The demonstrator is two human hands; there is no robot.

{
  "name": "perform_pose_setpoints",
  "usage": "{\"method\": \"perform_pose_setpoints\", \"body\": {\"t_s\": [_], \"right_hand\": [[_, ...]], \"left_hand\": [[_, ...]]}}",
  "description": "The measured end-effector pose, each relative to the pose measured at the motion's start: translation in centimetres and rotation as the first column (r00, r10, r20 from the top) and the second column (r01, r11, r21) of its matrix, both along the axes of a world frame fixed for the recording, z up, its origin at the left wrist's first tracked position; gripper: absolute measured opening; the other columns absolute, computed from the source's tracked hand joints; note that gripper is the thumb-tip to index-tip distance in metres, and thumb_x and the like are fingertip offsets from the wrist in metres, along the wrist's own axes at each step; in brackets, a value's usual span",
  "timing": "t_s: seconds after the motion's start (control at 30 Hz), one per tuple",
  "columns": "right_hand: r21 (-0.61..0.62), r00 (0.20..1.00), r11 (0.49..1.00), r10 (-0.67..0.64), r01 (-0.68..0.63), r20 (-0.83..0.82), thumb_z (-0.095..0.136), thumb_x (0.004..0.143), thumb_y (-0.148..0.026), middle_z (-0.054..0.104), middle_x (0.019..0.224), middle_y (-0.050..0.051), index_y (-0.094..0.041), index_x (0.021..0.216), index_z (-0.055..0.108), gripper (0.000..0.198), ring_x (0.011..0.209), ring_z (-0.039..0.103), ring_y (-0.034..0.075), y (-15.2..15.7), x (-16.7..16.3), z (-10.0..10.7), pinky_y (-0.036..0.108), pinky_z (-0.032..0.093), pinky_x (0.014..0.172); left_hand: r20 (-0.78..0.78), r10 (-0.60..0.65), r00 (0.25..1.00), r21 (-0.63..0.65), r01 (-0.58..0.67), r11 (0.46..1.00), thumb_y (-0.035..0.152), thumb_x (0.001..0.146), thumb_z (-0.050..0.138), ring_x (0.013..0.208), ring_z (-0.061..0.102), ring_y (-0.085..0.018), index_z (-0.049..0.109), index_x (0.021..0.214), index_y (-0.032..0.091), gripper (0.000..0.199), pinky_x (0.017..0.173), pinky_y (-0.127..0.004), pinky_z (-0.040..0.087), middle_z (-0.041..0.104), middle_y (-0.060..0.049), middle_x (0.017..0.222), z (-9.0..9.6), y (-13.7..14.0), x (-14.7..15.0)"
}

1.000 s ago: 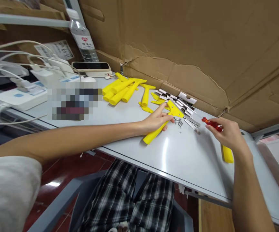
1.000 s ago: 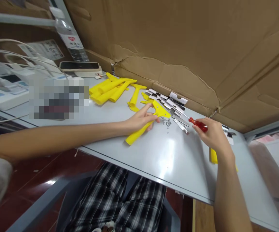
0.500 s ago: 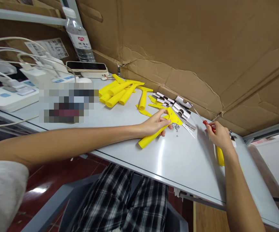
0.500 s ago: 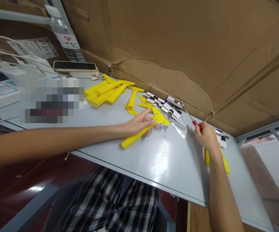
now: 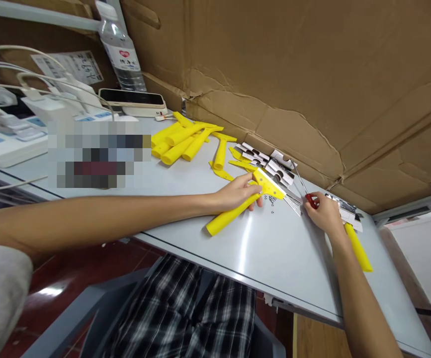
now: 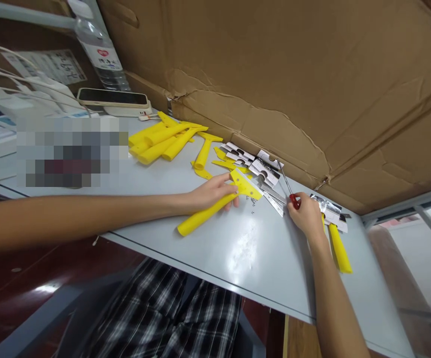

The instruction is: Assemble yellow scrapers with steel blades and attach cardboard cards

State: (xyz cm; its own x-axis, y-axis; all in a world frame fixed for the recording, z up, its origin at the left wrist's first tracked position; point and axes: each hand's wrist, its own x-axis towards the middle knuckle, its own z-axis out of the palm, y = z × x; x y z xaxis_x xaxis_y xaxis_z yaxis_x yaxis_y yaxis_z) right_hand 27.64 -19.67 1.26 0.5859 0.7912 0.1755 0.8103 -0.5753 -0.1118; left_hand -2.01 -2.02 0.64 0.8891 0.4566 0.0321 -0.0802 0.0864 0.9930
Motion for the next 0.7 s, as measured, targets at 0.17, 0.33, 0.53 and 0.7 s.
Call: {"method": "perform_pose_setpoints", "body": {"t_s": [0.17, 0.33, 0.53, 0.7], "right_hand": [[-0.103, 0.995, 0.994, 0.042, -0.033, 0.085, 0.059, 0.087, -0.044, 0.068, 0.098, 0.011, -0.017, 0.106, 0.072, 0.035, 0.087, 0.060, 0.021, -0.5, 0.6, 0.3, 0.029, 0.039, 0.074], [-0.250, 0.997, 0.966, -0.071, 0.064, -0.016, 0.064, 0.086, -0.048, 0.069, 0.089, 0.009, -0.021, 0.100, 0.074, 0.032, 0.078, 0.060, 0.021, -1.7, 0.8, 1.5, 0.030, 0.039, 0.070], [-0.069, 0.995, 0.996, -0.041, 0.047, 0.093, 0.057, 0.091, -0.061, 0.071, 0.101, 0.009, -0.020, 0.106, 0.075, 0.047, 0.086, 0.064, 0.022, -1.4, 1.6, 3.4, 0.033, 0.042, 0.078], [0.015, 0.961, 0.983, 0.176, -0.183, 0.212, 0.056, 0.094, -0.044, 0.068, 0.115, 0.011, -0.019, 0.126, 0.072, 0.044, 0.085, 0.063, 0.015, 6.5, 2.7, 4.3, 0.030, 0.044, 0.085]], "left_hand": [[0.031, -0.009, 0.999, -0.018, 0.010, 1.000, 0.032, 0.099, 0.056, 0.055, 0.062, -0.014, 0.052, 0.115, 0.020, 0.020, 0.051, -0.026, 0.048, 0.075, -0.004, 0.081, -0.2, 0.0, 0.1], [0.030, -0.019, 0.999, 0.007, 0.018, 1.000, 0.032, 0.099, 0.055, 0.055, 0.063, -0.014, 0.052, 0.114, 0.020, 0.020, 0.050, -0.025, 0.046, 0.074, -0.004, 0.081, -0.3, 0.1, 0.3], [0.029, 0.010, 1.000, -0.004, -0.010, 1.000, 0.030, 0.098, 0.056, 0.055, 0.063, -0.013, 0.053, 0.110, 0.020, 0.016, 0.053, -0.026, 0.048, 0.074, -0.003, 0.079, 0.0, -0.2, 0.4], [0.020, -0.015, 1.000, 0.002, 0.015, 1.000, 0.032, 0.097, 0.057, 0.056, 0.062, -0.013, 0.050, 0.107, 0.021, 0.016, 0.050, -0.024, 0.045, 0.075, -0.003, 0.083, 0.1, -0.2, 0.4]]}}
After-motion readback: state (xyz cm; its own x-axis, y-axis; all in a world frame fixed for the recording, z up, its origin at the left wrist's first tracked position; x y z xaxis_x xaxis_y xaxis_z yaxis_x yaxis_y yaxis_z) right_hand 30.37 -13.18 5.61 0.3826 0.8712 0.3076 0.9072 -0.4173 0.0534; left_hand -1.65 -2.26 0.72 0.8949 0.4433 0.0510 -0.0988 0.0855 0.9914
